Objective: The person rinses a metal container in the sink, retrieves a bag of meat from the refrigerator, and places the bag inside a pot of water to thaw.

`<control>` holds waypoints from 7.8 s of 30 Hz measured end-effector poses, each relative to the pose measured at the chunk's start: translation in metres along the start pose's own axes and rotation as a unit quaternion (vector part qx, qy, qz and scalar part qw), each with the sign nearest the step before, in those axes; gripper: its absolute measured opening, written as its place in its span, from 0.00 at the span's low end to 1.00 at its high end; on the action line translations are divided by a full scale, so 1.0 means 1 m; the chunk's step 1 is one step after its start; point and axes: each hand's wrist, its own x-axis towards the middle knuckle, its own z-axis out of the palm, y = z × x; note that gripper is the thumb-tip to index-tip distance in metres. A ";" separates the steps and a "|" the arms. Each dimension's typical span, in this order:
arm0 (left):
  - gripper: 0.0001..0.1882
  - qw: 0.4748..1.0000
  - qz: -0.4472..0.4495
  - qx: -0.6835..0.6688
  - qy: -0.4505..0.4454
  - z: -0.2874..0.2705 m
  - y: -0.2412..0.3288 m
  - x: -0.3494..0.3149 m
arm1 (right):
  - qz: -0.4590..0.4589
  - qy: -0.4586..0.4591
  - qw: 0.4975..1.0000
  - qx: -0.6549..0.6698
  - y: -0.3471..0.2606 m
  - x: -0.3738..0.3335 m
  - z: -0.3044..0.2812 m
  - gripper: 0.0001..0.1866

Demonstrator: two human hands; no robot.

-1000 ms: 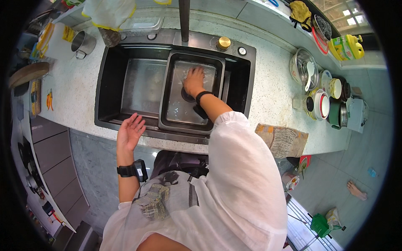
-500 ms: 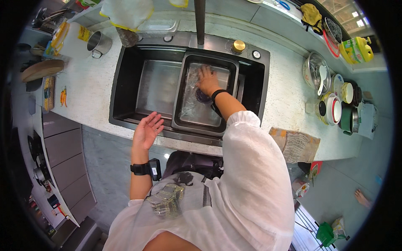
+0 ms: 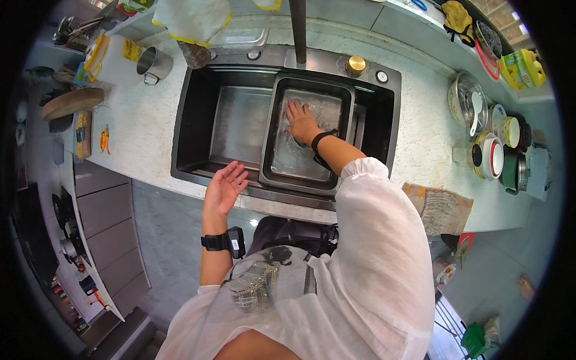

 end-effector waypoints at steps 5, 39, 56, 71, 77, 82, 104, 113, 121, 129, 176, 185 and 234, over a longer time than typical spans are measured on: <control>0.17 1.000 -0.002 -0.003 0.008 0.002 -0.002 -0.003 | 0.064 -0.014 0.996 0.055 0.014 0.035 -0.005 0.35; 0.27 0.815 0.061 0.572 0.068 0.023 -0.040 0.088 | 0.212 -0.114 0.962 0.131 -0.038 -0.040 -0.007 0.39; 0.21 0.786 0.065 0.612 0.051 0.010 -0.052 0.109 | 0.208 -0.136 0.956 0.154 -0.050 -0.036 -0.007 0.40; 0.19 0.835 0.000 0.549 -0.023 0.017 -0.052 0.102 | 0.363 -0.014 0.922 0.136 0.013 -0.011 -0.001 0.44; 0.20 0.874 -0.031 0.481 -0.058 0.009 -0.071 0.111 | 0.509 0.035 0.843 0.168 0.020 -0.040 0.013 0.48; 0.17 0.814 -0.026 0.573 -0.090 0.001 -0.075 0.127 | 0.533 -0.018 0.815 0.229 -0.027 -0.053 0.010 0.50; 0.20 0.815 -0.020 0.577 -0.053 0.000 -0.083 0.124 | 0.248 0.022 0.956 0.153 -0.003 0.032 0.011 0.30; 0.11 0.799 0.003 0.592 -0.101 0.009 -0.074 0.115 | 0.057 -0.114 0.985 0.119 -0.032 -0.037 0.007 0.32; 0.26 0.803 -0.043 0.590 -0.071 0.021 -0.070 0.108 | -0.186 -0.205 0.960 0.047 -0.048 -0.102 -0.012 0.30; 0.11 0.847 -0.097 0.507 -0.130 0.017 -0.063 0.098 | -0.457 -0.125 0.880 -0.030 -0.013 -0.116 -0.001 0.23; 0.22 0.761 -0.035 0.646 -0.044 0.040 -0.062 0.086 | 0.015 0.055 0.996 0.074 0.037 -0.050 0.002 0.33; 0.22 0.801 -0.073 0.590 -0.075 0.039 -0.064 0.086 | 0.341 0.062 0.926 0.147 0.036 -0.039 0.018 0.34; 0.30 0.873 -0.101 0.461 -0.124 0.027 -0.053 0.071 | 0.112 -0.545 0.799 0.227 0.061 -0.126 -0.001 0.11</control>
